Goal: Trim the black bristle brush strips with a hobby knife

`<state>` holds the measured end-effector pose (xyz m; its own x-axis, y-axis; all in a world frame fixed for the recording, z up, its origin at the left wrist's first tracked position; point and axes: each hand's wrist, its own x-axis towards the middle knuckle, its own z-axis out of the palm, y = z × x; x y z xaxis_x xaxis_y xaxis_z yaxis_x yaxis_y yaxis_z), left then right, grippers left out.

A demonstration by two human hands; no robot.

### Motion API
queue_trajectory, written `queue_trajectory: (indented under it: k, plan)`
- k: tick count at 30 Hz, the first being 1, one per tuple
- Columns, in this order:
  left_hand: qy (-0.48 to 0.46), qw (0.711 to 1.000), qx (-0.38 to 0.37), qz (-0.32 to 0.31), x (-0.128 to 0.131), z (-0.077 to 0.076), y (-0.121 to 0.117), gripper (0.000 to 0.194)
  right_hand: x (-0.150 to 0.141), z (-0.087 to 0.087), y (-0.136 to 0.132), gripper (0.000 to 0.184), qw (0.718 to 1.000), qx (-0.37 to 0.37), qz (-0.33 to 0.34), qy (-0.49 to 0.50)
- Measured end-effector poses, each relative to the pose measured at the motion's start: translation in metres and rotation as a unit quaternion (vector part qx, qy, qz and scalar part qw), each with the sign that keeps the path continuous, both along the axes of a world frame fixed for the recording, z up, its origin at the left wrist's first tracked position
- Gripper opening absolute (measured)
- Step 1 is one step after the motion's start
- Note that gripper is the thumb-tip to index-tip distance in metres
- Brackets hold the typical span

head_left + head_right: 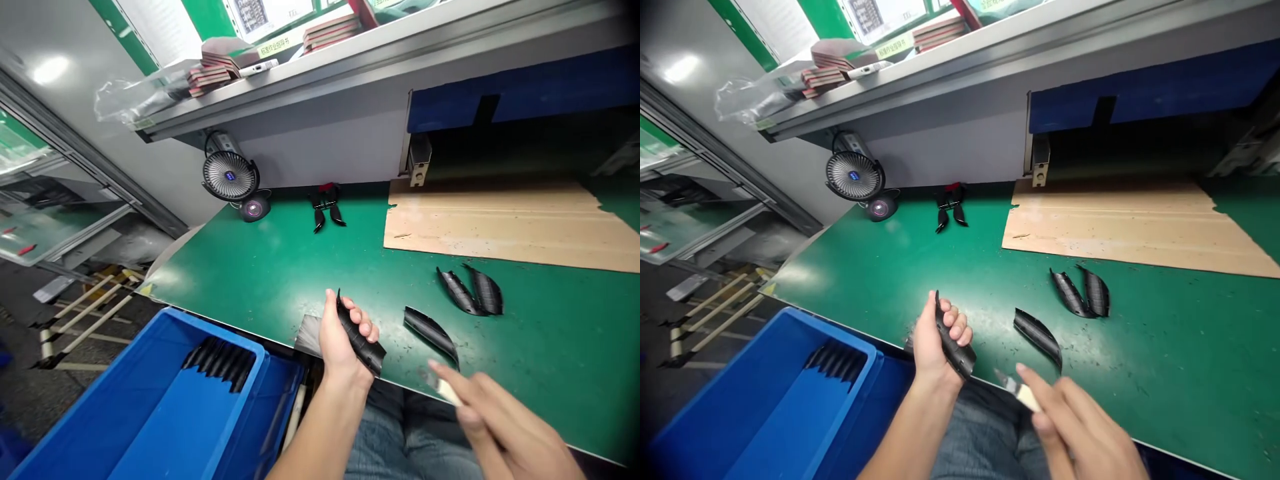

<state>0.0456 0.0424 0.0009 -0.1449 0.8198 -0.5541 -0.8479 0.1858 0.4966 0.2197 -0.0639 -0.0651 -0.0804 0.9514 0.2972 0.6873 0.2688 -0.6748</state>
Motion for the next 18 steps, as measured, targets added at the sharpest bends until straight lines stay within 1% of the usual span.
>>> queue_trajectory:
  k: [2, 3, 6, 11, 13, 15, 18]
  plan:
    - [0.011, 1.0, 0.017, -0.002, 0.0, 0.003, -0.001, 0.036, -0.017, 0.007, 0.005, 0.038, 0.997, -0.012, 0.079, 0.021]
    - [0.017, 1.0, 0.026, -0.003, -0.001, 0.004, -0.002, 0.037, -0.021, 0.009, 0.008, 0.038, 0.994, -0.015, 0.105, 0.028]
    - [0.032, 0.998, 0.046, -0.007, -0.003, 0.005, -0.004, 0.038, -0.023, 0.012, 0.018, 0.037, 0.986, -0.037, 0.158, 0.035]
    - [0.042, 0.997, 0.059, -0.016, -0.007, 0.004, -0.007, 0.04, -0.024, 0.021, 0.026, 0.03, 0.972, -0.117, 0.198, 0.052]
    - [0.042, 0.997, 0.064, -0.021, -0.009, 0.004, -0.007, 0.04, -0.027, 0.025, 0.027, 0.03, 0.968, -0.14, 0.202, 0.044]
    - [0.041, 0.997, 0.066, -0.029, -0.011, 0.004, -0.007, 0.042, -0.029, 0.026, 0.029, 0.032, 0.97, -0.143, 0.192, 0.033]
    - [0.034, 0.997, 0.055, -0.039, -0.013, 0.005, -0.006, 0.043, -0.031, 0.024, 0.03, 0.032, 0.977, -0.126, 0.169, 0.012]
